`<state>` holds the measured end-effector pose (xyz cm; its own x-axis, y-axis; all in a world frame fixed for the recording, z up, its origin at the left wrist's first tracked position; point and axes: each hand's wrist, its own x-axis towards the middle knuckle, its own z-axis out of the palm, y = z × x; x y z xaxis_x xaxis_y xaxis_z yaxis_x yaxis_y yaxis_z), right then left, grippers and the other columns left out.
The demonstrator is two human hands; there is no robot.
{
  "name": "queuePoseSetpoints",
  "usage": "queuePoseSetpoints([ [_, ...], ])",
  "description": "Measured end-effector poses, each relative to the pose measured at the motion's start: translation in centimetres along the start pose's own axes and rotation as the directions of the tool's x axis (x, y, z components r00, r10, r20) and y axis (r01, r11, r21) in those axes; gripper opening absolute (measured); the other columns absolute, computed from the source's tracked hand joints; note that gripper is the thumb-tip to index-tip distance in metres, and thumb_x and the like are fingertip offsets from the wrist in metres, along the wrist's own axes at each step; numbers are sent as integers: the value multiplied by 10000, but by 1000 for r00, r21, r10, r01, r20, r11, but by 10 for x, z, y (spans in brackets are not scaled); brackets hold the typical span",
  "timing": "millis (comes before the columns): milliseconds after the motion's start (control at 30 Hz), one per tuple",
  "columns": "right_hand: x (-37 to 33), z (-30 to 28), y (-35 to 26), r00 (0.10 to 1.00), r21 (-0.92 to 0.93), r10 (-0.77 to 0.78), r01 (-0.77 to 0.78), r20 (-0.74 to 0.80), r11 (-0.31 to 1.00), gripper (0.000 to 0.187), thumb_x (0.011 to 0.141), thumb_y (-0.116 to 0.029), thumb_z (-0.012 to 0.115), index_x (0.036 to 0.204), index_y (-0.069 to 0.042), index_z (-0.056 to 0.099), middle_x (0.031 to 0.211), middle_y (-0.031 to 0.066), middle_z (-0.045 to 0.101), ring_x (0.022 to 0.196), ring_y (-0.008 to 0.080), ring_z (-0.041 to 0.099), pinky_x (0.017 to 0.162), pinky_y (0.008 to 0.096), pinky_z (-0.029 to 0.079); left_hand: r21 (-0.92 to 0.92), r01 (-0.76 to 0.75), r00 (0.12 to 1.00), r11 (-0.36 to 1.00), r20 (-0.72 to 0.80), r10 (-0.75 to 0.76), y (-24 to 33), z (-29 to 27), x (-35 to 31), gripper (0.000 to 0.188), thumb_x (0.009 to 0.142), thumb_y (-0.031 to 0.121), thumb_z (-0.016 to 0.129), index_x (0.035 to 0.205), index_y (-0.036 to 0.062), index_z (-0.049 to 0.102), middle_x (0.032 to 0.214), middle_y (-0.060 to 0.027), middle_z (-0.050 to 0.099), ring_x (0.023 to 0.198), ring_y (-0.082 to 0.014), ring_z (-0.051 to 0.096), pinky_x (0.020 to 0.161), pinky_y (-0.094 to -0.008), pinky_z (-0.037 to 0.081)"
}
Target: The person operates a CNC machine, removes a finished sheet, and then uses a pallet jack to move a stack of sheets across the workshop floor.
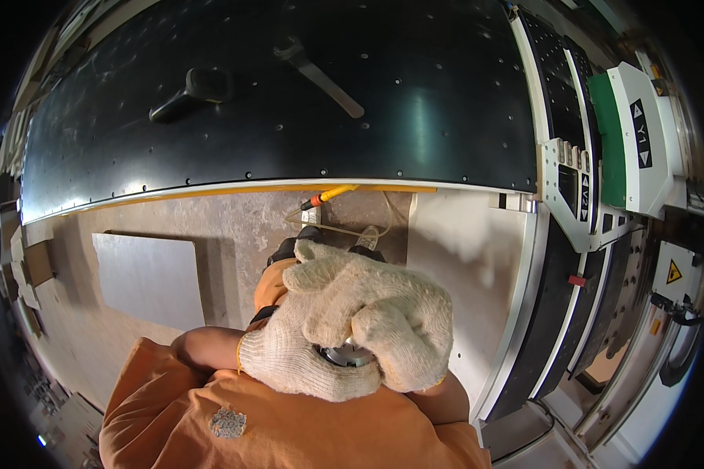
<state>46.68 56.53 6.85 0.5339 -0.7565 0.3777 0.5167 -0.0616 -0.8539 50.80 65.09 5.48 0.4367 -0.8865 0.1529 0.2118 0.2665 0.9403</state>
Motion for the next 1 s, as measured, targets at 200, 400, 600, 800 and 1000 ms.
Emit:
queuePoseSetpoints([
  [200,21,1,-6,1000,57,-4,3,7,998,233,993,-162,644,920,48,575,827,149,678,712,222,683,678,363,608,3,207,976,978,66,-206,7,-6,-13,674,777,149,930,1370,62,622,1254,-96,676,1163,-243,670,1016,-358,535],
  [400,11,-42,-16,923,9,198,-213,331,977,229,1006,-126,562,885,53,637,899,193,725,810,263,707,822,426,578,-75,183,982,980,57,-179,0,-1,-13,651,798,186,934,1359,59,629,1240,-93,684,1148,-229,681,989,-351,549],
  [600,4,-36,-28,908,20,347,-362,235,932,177,948,-69,544,915,88,617,901,234,728,908,343,743,1034,575,565,-56,254,963,966,103,-247,10,-5,-14,661,799,200,937,1363,50,626,1239,-87,683,1151,-209,672,995,-351,546],
  [800,16,-43,-52,710,147,633,-693,310,706,261,960,-144,596,916,90,702,1010,232,746,1039,353,723,1160,532,462,-48,267,960,962,100,-261,15,-9,-9,648,794,151,927,1357,55,620,1267,-101,643,1185,-240,629,1055,-365,496],
  [1000,24,-50,-50,620,194,677,-777,396,598,308,958,-198,635,909,89,734,1075,233,756,1032,333,715,1097,449,490,-49,150,986,987,87,-146,12,-9,-5,649,784,79,891,1367,56,607,1278,-80,600,1198,-235,584,1098,-377,433],
])
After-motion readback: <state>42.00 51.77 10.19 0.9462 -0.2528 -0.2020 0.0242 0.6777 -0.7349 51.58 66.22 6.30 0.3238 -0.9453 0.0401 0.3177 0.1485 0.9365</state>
